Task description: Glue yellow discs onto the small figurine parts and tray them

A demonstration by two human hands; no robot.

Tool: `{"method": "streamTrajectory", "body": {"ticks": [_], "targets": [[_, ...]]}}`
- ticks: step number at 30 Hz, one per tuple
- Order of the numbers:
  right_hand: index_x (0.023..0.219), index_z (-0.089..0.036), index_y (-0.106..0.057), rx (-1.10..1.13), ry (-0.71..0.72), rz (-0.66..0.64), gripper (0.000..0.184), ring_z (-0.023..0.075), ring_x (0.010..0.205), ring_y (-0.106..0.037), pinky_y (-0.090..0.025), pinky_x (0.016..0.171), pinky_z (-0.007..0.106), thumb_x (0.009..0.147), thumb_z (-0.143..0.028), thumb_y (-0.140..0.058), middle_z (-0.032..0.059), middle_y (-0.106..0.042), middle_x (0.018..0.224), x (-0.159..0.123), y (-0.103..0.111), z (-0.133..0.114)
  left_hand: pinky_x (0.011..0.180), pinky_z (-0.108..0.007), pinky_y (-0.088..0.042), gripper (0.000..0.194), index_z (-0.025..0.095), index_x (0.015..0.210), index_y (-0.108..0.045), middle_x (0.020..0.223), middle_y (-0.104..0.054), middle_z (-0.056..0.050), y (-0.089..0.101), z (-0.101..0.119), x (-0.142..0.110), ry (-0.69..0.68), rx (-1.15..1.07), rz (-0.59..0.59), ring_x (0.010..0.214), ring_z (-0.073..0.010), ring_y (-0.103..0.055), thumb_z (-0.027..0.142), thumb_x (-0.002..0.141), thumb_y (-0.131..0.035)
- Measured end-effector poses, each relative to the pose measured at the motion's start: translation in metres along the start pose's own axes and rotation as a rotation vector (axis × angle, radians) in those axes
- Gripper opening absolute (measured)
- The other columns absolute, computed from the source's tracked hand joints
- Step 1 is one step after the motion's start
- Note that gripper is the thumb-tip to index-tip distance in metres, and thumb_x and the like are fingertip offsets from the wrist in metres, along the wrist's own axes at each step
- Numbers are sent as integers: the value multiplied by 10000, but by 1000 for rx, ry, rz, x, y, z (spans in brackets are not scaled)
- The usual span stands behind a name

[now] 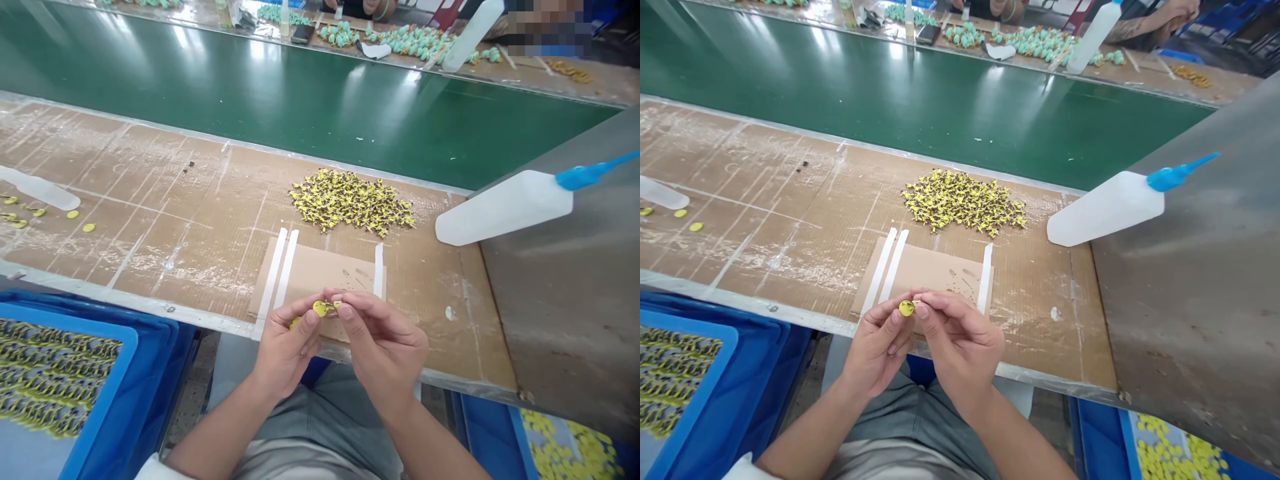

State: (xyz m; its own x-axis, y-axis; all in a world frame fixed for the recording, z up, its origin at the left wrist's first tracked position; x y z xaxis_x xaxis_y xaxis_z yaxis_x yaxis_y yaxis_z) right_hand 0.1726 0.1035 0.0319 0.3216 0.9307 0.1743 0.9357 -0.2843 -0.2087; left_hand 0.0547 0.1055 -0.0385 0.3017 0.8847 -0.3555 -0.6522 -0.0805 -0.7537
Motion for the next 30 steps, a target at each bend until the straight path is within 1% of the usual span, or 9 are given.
{"method": "streamTrajectory", "body": {"ticks": [10,15,22,27,30], "targets": [[954,-237,-750,-52,77,-11,217,210,896,-739,-644,816,364,827,-66,-705,41,-760,942,0,0,-4,398,-149,-224,250,221,1000,-797,533,-509,35,1,0,0,-4,16,26,430,-9,-261,332,776,-789],[946,-232,-747,-95,86,-20,199,221,903,-735,-644,809,377,829,-77,-705,50,-754,938,1,-1,-3,396,-154,-222,260,218,989,-799,535,-511,33,3,-2,1,4,26,44,428,-9,-260,342,761,-800],[956,-246,-746,-151,115,-32,231,224,911,-730,-635,816,384,815,-65,-712,42,-747,941,0,1,-3,402,-166,-209,269,219,1009,-796,523,-476,44,4,-3,2,1,34,47,432,-12,-258,335,766,-797],[959,-250,-743,-211,179,-48,245,234,903,-733,-627,839,416,803,-63,-717,41,-752,929,-1,-1,-8,410,-183,-206,258,222,990,-803,484,-428,58,6,0,1,-35,49,82,431,-23,-247,335,758,-801],[932,-255,-744,-223,192,-52,237,232,878,-739,-627,835,423,797,-61,-719,38,-761,919,0,-2,-11,412,-183,-210,260,219,983,-805,495,-429,58,5,2,0,-51,56,86,436,-22,-254,337,751,-805]]}}
Point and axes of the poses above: each hand's wrist, its own x-axis towards the middle knuckle, its own y-axis out of the back of the hand, z = x × y, the point moved 9 cm from there along x, towards the middle knuckle
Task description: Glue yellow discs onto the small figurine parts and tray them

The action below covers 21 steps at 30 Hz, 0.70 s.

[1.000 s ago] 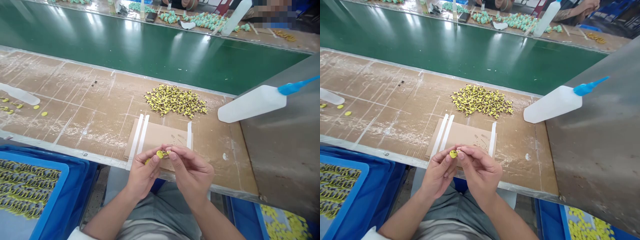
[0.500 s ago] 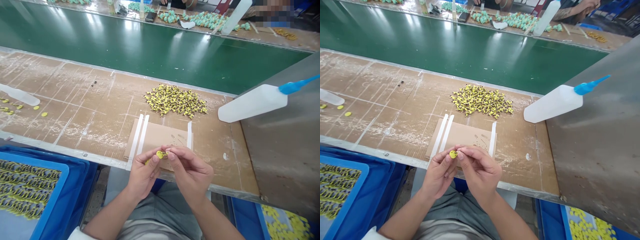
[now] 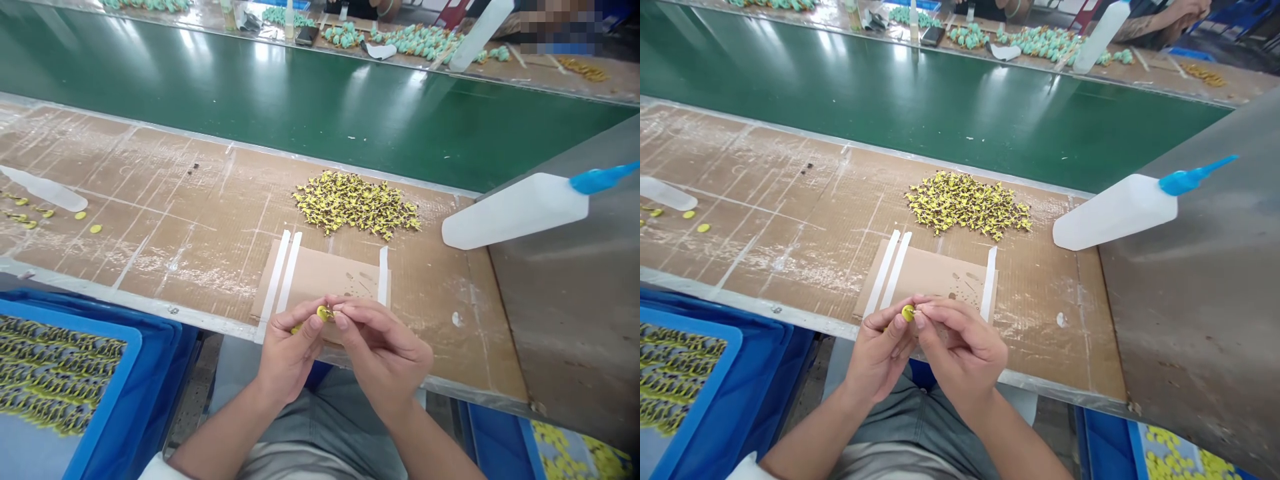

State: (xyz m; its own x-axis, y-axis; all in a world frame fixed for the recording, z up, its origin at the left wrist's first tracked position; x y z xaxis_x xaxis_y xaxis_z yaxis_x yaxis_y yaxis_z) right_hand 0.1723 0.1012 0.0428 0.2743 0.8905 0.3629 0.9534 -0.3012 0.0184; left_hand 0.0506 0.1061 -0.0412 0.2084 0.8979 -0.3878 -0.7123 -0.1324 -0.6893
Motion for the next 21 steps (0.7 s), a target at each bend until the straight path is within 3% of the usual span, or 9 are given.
{"method": "streamTrajectory", "body": {"ticks": [7,15,21], "targets": [[917,-252,-753,6,-5,-22,237,228,866,-743,-631,815,402,785,-57,-729,42,-769,921,2,0,-1,407,-180,-239,246,221,966,-810,602,-507,24,-1,5,-2,-30,57,11,451,-13,-281,350,757,-797],[892,-264,-771,14,14,-83,273,224,805,-741,-629,787,414,740,-37,-767,25,-779,841,6,-1,-2,457,-217,-303,238,266,1080,-779,796,-580,-27,8,20,-15,-224,274,31,550,-60,-406,257,856,-699],[878,-254,-774,9,37,-91,278,210,739,-736,-635,759,404,721,-25,-780,25,-779,821,6,2,-7,522,-231,-404,293,286,1159,-742,819,-607,-41,-5,39,-27,-353,545,0,640,-108,-497,226,886,-653]]}}
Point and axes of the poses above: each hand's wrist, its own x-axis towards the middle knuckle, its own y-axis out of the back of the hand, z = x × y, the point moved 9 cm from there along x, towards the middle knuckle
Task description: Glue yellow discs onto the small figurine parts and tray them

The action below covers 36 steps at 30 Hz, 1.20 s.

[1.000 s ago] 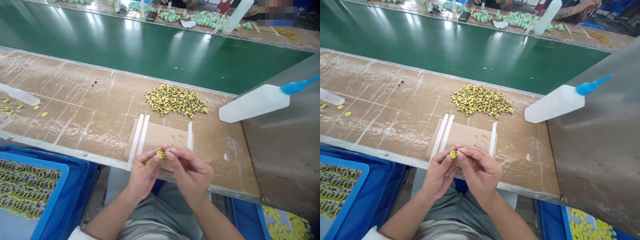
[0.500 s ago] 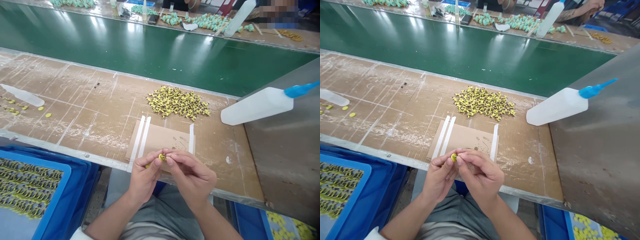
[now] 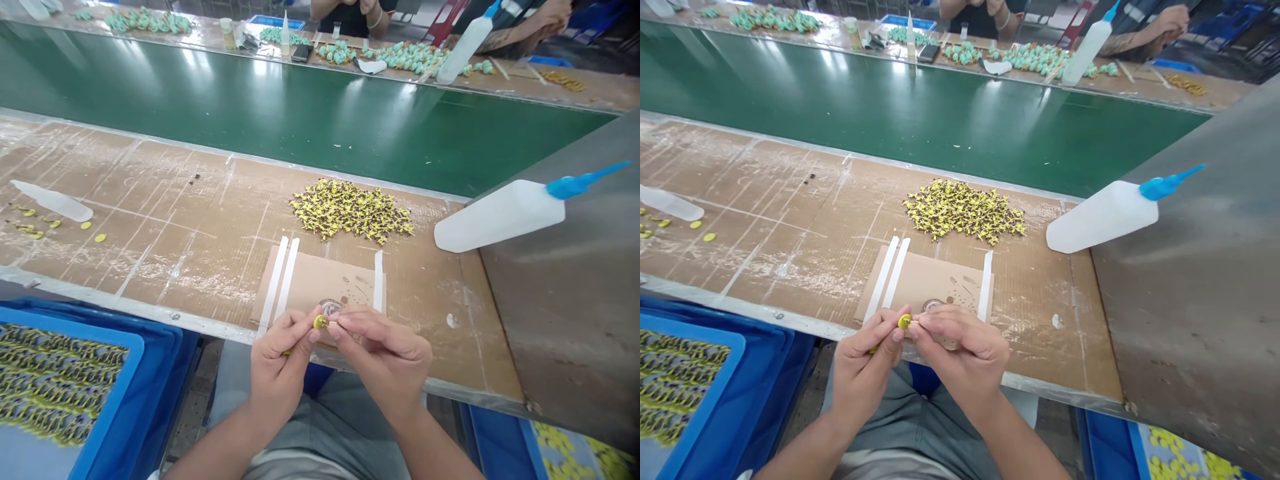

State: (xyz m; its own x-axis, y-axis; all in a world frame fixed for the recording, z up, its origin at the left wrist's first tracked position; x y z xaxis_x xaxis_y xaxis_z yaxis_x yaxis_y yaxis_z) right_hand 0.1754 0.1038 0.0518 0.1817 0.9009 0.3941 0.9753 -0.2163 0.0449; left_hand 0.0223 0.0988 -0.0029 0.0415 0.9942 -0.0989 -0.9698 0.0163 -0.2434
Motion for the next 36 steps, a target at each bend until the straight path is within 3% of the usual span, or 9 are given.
{"method": "streamTrajectory", "body": {"ticks": [6,10,16,21,29,36], "targets": [[850,-250,-771,4,0,22,241,204,706,-736,-647,709,376,722,-47,-786,27,-779,796,-1,3,-2,573,-242,-461,281,275,1128,-758,801,-649,-44,2,3,-2,-18,29,47,695,-141,-574,230,860,-685],[840,-245,-775,13,-21,20,216,206,701,-736,-644,700,372,728,-61,-785,30,-781,789,0,3,-2,543,-234,-469,215,264,1019,-797,867,-724,-62,2,-11,0,121,-102,40,692,-144,-611,246,811,-745],[838,-278,-782,34,-36,9,242,194,673,-725,-639,707,377,720,-67,-792,4,-779,775,2,1,0,491,-191,-461,133,230,792,-821,799,-778,-68,8,-20,3,220,-242,156,628,-127,-633,266,670,-862],[817,-272,-784,42,-48,-7,233,189,653,-716,-636,697,373,715,-63,-792,0,-777,755,3,-2,1,495,-182,-476,75,252,770,-814,767,-772,-35,12,-17,1,164,-220,175,655,-131,-662,235,702,-841],[769,-240,-779,13,-75,16,195,187,643,-711,-625,688,355,697,-60,-799,18,-771,731,5,1,-1,706,-249,-574,174,273,941,-812,960,-789,-55,12,-6,-3,48,-46,77,824,-181,-716,182,806,-750],[791,-261,-785,120,-231,-17,216,184,671,-709,-601,648,315,696,-67,-798,15,-764,734,0,-2,11,715,-207,-572,172,275,829,-815,844,-792,-10,17,-2,1,18,-45,78,771,-146,-721,137,726,-809]]}}
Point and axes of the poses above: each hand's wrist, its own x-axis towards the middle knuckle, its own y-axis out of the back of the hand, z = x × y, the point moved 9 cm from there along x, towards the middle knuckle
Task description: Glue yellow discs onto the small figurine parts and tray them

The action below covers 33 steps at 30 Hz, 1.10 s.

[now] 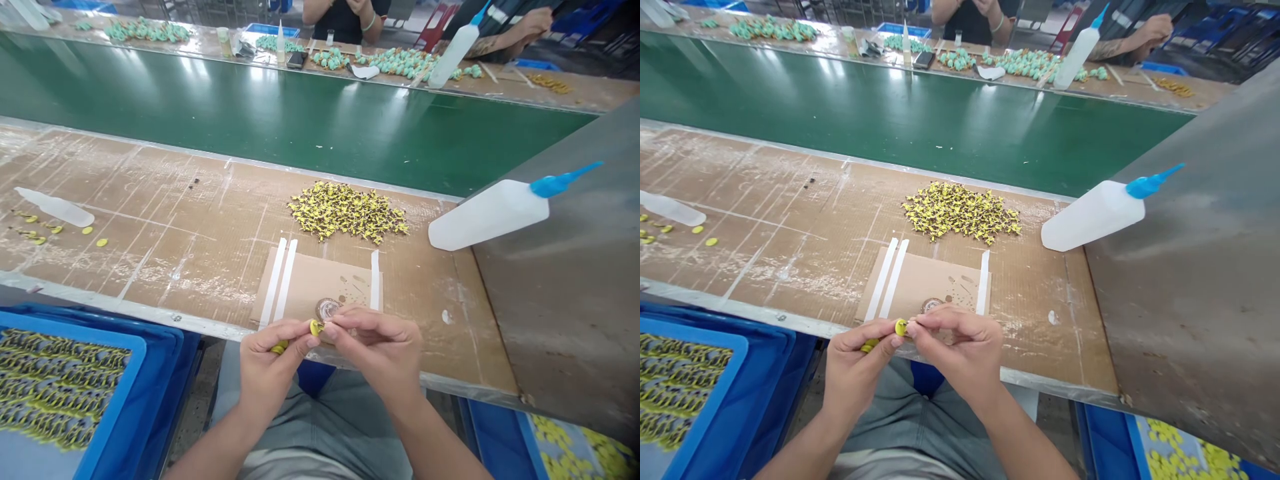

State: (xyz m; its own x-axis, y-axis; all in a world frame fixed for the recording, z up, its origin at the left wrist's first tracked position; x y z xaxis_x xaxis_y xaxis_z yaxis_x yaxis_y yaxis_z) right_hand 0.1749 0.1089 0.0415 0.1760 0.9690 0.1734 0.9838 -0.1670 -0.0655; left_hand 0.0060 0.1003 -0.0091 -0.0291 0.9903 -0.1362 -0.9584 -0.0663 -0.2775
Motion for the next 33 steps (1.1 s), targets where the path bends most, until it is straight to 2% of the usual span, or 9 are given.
{"method": "streamTrajectory", "body": {"ticks": [8,12,19,25,33], "targets": [[796,-261,-789,38,-5,-29,244,168,675,-710,-593,661,292,688,-44,-801,10,-767,743,0,-3,1,643,-185,-542,148,255,756,-809,758,-761,-1,1,-11,2,98,-145,11,689,-115,-680,154,659,-855],[798,-264,-789,45,-43,-38,231,149,664,-701,-580,627,257,693,-59,-804,5,-766,751,-1,-3,2,597,-175,-509,158,229,738,-804,717,-730,0,1,-15,5,119,-142,-20,636,-94,-635,141,624,-871],[772,-240,-784,44,-50,-73,194,161,643,-696,-572,600,274,687,-67,-808,17,-760,719,1,-5,-2,576,-178,-510,178,251,742,-810,702,-724,2,-1,-3,4,-19,-114,-42,634,-101,-639,100,654,-841],[798,-261,-785,1,-15,-33,243,158,670,-714,-584,613,257,693,-43,-798,2,-774,765,-1,1,-6,635,-219,-535,263,270,902,-814,808,-747,-22,-6,13,-2,-141,42,-51,719,-139,-676,70,735,-777],[786,-249,-788,-17,22,-15,239,162,673,-727,-609,622,258,687,-31,-794,0,-776,755,-1,2,-8,591,-224,-497,269,268,959,-807,776,-700,-21,-9,24,-7,-182,163,-54,679,-124,-628,82,777,-740]]}}
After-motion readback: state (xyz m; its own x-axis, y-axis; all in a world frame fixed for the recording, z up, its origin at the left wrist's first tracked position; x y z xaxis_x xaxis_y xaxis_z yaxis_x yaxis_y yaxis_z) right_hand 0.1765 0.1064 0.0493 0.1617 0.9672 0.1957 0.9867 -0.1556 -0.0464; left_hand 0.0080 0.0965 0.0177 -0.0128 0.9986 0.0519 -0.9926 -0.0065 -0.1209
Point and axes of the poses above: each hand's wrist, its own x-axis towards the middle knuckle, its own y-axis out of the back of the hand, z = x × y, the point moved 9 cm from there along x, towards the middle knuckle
